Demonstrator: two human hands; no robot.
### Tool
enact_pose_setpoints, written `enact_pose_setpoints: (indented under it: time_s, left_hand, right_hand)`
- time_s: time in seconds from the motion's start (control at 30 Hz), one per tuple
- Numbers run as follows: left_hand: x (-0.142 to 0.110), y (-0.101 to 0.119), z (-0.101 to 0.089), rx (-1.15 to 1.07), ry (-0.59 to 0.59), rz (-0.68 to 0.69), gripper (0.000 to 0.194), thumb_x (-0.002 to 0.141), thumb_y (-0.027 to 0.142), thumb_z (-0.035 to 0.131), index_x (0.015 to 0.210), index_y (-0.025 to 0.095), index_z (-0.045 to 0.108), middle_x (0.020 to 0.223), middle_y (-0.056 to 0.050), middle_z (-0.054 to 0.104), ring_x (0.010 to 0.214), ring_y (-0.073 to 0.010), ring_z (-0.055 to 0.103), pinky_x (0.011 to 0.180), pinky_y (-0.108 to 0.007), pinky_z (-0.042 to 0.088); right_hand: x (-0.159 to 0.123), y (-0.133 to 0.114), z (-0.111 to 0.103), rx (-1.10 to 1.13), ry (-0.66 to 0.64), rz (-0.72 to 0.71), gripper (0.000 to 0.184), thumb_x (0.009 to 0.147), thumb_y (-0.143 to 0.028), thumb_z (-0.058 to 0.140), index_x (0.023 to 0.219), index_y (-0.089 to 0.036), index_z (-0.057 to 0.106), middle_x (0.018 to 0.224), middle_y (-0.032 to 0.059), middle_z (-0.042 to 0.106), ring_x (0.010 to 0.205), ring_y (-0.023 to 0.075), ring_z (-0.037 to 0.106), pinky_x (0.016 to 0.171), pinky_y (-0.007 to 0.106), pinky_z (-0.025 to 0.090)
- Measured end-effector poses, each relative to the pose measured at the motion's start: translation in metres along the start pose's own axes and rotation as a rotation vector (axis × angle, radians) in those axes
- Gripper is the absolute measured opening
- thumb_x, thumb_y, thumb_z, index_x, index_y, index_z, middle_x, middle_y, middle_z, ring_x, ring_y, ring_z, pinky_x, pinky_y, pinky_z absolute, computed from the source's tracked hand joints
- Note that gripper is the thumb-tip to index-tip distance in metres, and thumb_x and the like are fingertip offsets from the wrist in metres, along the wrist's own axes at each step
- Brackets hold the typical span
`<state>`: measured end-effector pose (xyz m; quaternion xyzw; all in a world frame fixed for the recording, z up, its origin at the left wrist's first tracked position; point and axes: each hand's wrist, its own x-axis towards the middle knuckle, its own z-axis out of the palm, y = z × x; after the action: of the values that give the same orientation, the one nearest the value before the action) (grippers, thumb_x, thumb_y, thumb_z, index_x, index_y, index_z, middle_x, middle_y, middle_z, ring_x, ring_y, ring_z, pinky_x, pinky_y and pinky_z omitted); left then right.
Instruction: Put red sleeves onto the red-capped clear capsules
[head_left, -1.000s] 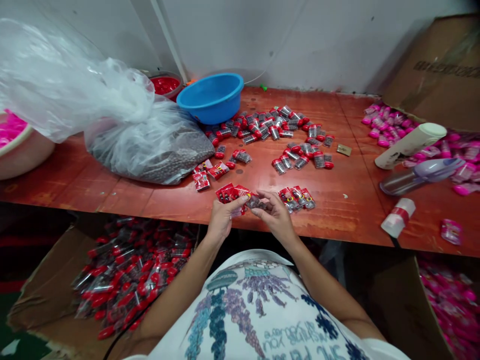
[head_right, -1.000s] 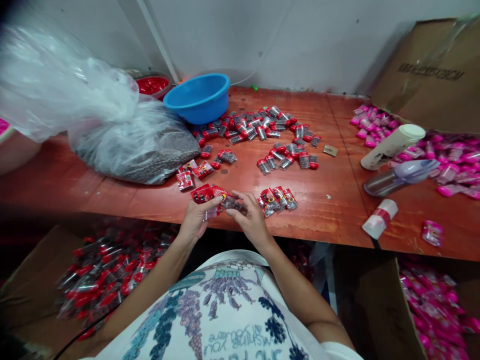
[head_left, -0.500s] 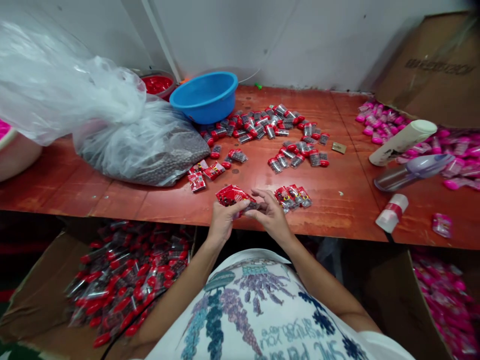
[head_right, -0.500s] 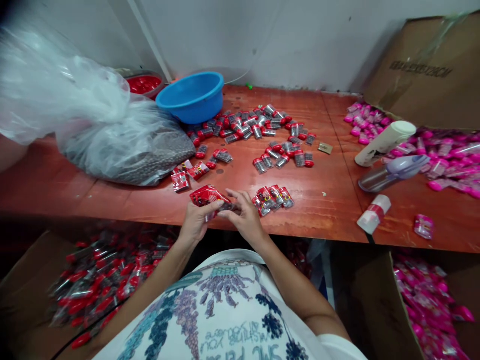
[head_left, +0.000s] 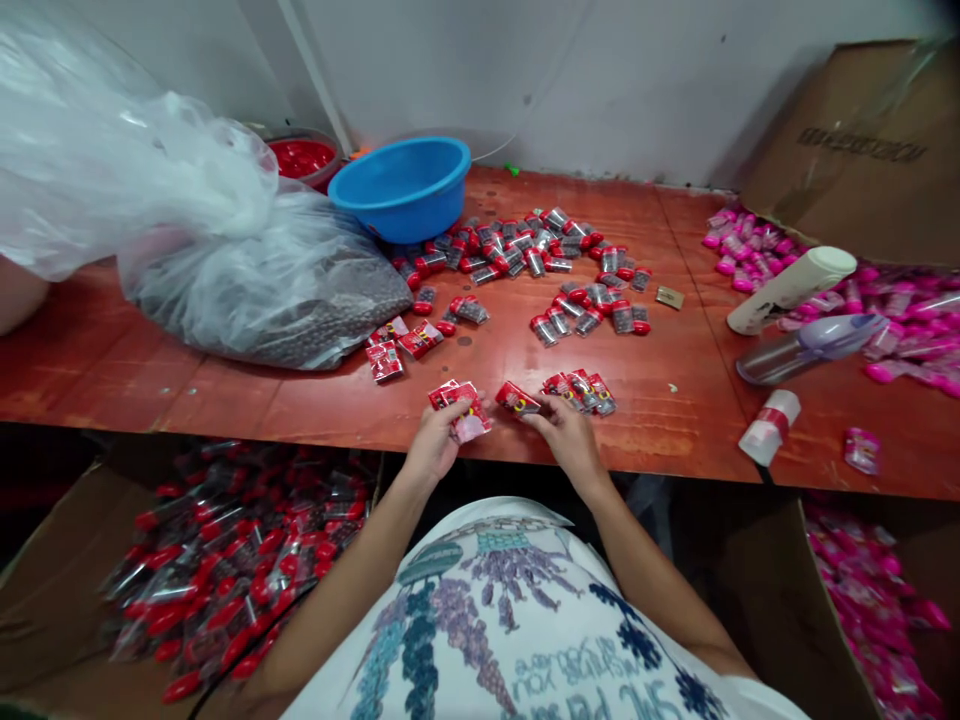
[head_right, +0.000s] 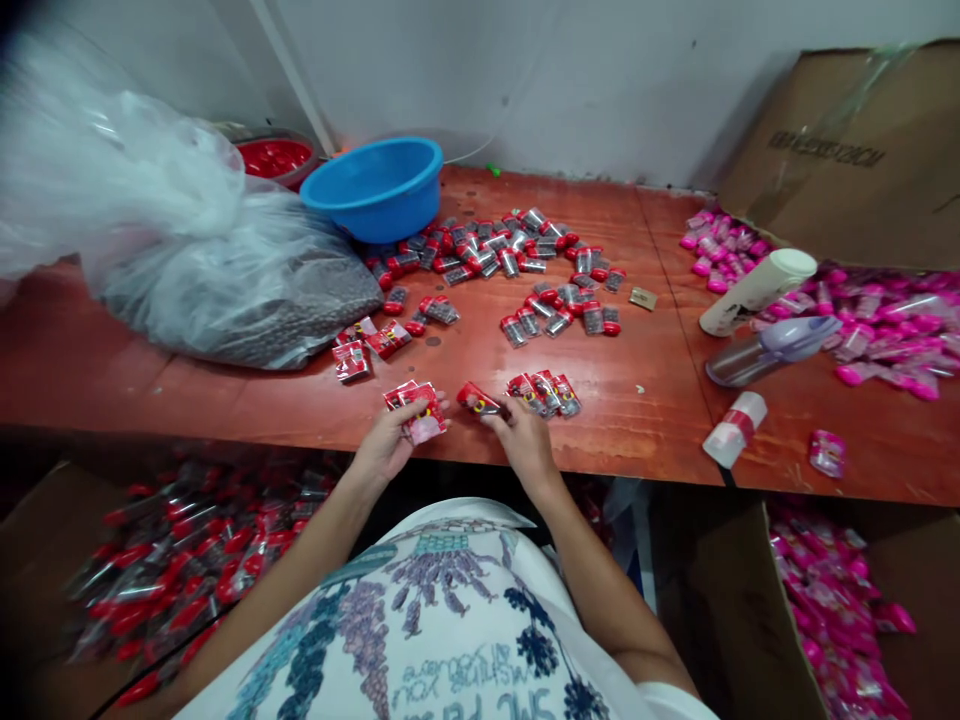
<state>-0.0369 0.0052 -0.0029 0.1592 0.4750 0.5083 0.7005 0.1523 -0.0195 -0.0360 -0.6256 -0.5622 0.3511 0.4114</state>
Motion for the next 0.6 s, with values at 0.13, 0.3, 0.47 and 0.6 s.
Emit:
enact_pose_setpoints:
  time_s: [0.13, 0.3, 0.47, 0.6]
  left_hand:
    - [0.001, -0.005, 0.001, -0.028, 0.027, -0.037, 0.028, 0.059, 0.008, 0.077, 0.086, 0.01, 0.069, 0.085, -0.011, 0.074, 0.073, -0.0217, 0.07, 0.064, -0.033, 0.059]
    - [0.003, -0.015, 0.011, -0.068, -0.036, -0.01, 0.026, 0.057, 0.009, 0.079, 0.081, 0.011, 0.068, 0.077, -0.007, 0.074, 0.067, -0.0181, 0.069, 0.067, -0.03, 0.058]
    - [0.009, -0.014, 0.017, -0.087, 0.009, 0.058, 0.028, 0.052, 0.005, 0.082, 0.075, 0.011, 0.068, 0.068, -0.004, 0.072, 0.059, -0.0153, 0.067, 0.062, -0.026, 0.057]
    - [0.015, -0.008, 0.023, -0.128, 0.095, 0.047, 0.022, 0.054, 0.002, 0.079, 0.071, 0.011, 0.068, 0.066, -0.004, 0.071, 0.058, -0.0155, 0.067, 0.061, -0.026, 0.057]
  right_hand:
    - [-0.003, -0.007, 0.001, -0.192, 0.085, -0.116, 0.034, 0.079, -0.035, 0.067, 0.111, -0.024, 0.067, 0.107, 0.0093, 0.061, 0.088, 0.0235, 0.06, 0.078, 0.037, 0.048]
    - [0.0, -0.024, 0.028, 0.031, -0.067, -0.159, 0.03, 0.087, -0.029, 0.057, 0.117, -0.024, 0.059, 0.09, 0.0022, 0.065, 0.079, 0.0171, 0.063, 0.071, 0.027, 0.05]
    - [0.015, -0.031, 0.025, -0.166, -0.151, -0.228, 0.038, 0.09, -0.021, 0.049, 0.127, -0.024, 0.054, 0.092, 0.0022, 0.071, 0.081, 0.0174, 0.066, 0.074, 0.027, 0.048]
    - [0.043, -0.038, 0.007, -0.366, -0.275, -0.346, 0.037, 0.095, -0.023, 0.042, 0.13, -0.029, 0.053, 0.107, 0.0017, 0.071, 0.092, 0.0171, 0.067, 0.078, 0.025, 0.047]
